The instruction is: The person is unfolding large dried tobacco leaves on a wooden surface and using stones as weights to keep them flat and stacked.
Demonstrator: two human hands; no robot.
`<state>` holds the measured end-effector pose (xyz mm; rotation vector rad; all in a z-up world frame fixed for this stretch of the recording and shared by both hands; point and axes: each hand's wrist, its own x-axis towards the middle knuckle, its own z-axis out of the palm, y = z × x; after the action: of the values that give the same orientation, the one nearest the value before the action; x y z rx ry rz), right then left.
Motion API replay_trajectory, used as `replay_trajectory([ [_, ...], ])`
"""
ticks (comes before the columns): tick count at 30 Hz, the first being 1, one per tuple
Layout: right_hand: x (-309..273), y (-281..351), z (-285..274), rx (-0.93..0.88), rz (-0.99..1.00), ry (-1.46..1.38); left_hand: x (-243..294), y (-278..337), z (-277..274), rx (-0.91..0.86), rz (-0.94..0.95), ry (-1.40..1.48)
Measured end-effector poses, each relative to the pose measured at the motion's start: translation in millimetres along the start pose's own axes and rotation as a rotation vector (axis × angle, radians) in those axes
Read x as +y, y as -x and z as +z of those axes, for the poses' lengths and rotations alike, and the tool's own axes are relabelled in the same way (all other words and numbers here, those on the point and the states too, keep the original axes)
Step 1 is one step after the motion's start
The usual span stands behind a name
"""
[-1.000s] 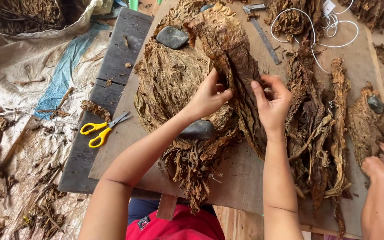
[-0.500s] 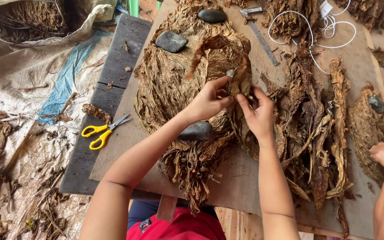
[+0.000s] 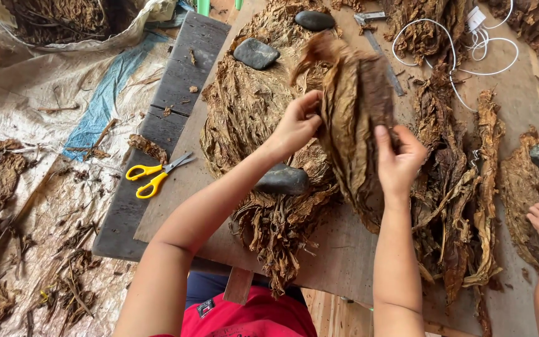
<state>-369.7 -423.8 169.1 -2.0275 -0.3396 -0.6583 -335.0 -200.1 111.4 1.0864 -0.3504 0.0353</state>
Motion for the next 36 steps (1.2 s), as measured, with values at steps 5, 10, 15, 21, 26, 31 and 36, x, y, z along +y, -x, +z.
replay_trajectory([
  [5,25,-20,-33,0.088,-0.088,0.038,-14,-23,-18,0.131,0.016,0.056],
  [10,17,-18,-32,0.119,-0.064,0.062,8,-25,-10,0.162,-0.152,0.236],
  [15,-25,-7,4,-0.195,-0.159,0.135,70,9,2,-0.013,-0.463,0.032],
  [21,-5,-4,0,-0.361,-0.157,0.156,57,-2,12,-0.209,-0.19,-0.143],
  [26,41,-2,-60,-0.357,0.031,0.07,64,-8,-4,-0.38,-0.255,-0.158],
  [31,79,0,-136,-0.233,0.088,0.119,48,-18,-13,-0.379,-0.305,-0.082],
  [36,84,7,-199,-0.171,0.2,-0.034,70,-11,-11,-0.294,-0.455,0.024],
])
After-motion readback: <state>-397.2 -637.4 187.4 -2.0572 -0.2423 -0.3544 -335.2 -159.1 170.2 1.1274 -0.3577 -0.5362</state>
